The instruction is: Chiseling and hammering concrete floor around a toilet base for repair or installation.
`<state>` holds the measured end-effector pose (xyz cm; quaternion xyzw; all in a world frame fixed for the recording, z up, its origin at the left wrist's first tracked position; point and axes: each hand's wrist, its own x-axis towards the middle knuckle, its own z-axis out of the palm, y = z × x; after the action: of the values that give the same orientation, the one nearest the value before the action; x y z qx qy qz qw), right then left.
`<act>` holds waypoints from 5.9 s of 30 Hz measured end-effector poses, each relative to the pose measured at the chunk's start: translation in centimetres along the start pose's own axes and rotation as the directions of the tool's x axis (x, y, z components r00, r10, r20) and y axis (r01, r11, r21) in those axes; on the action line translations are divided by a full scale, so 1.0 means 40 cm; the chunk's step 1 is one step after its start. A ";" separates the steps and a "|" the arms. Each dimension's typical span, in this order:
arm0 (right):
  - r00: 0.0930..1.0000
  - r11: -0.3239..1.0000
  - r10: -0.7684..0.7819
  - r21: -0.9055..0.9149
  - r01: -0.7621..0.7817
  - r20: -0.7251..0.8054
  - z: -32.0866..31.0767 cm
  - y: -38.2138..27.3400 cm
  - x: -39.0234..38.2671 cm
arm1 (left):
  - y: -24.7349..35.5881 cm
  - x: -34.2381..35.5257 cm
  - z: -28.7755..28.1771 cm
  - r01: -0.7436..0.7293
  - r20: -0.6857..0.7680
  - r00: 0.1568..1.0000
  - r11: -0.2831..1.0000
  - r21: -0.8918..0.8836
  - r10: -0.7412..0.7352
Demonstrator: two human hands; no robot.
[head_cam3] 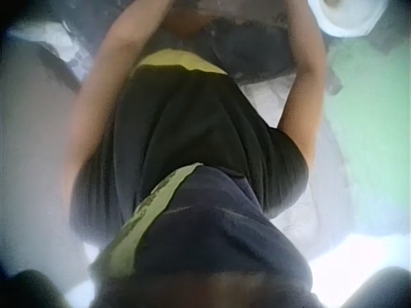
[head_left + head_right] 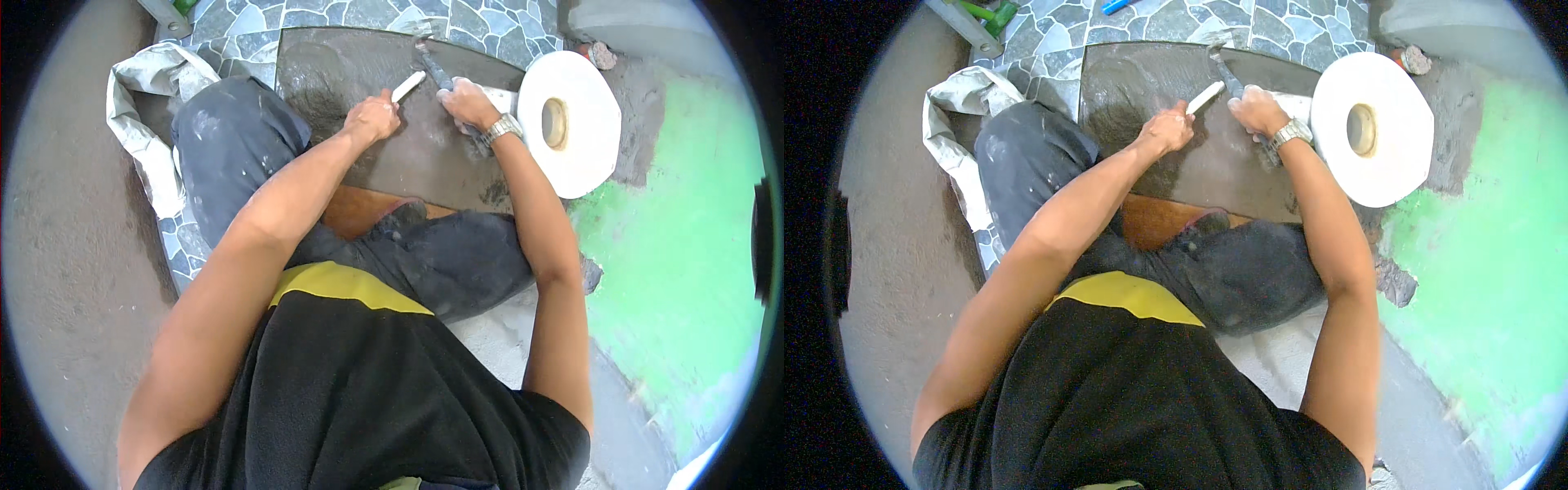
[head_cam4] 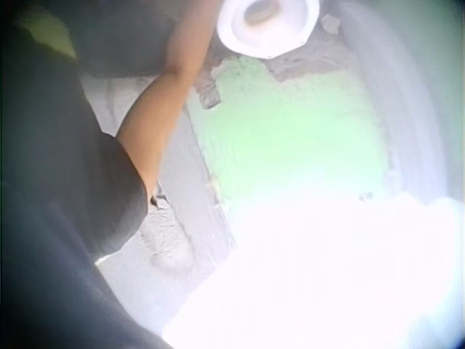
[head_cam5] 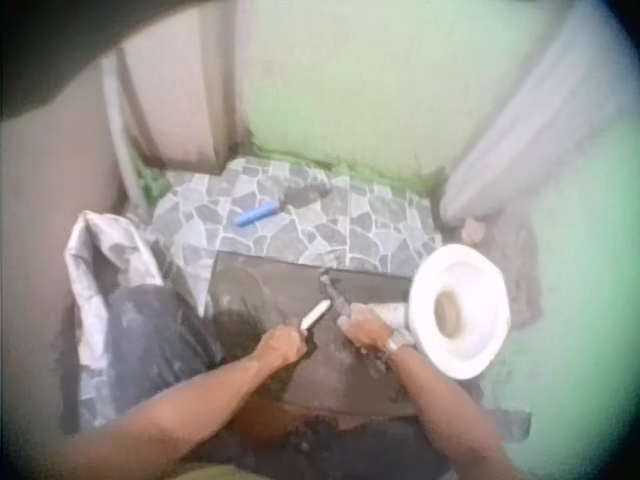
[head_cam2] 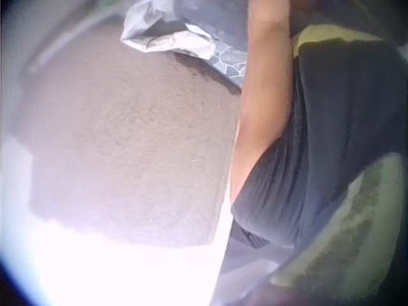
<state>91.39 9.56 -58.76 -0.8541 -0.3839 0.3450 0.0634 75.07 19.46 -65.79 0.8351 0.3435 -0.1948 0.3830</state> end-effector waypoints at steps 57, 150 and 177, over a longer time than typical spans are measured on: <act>0.921 0.607 0.061 0.747 0.272 -0.386 -0.052 -0.093 0.003 | -0.010 0.038 -0.026 -0.016 0.020 1.000 1.000 -0.011 0.016; 0.619 0.648 -0.760 -0.172 0.742 -0.197 0.178 -0.046 -0.174 | -0.004 0.096 -0.057 -0.460 -0.686 0.533 0.511 -0.726 -0.495; 0.965 0.803 0.251 0.574 -0.161 -0.081 -0.009 -0.039 -0.112 | -0.056 0.079 0.018 -0.003 0.017 1.000 1.000 -0.026 0.003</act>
<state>88.57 7.55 -55.49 -0.8578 -0.1638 0.3812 0.3034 75.58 21.30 -69.22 0.8289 0.3416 -0.1968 0.3968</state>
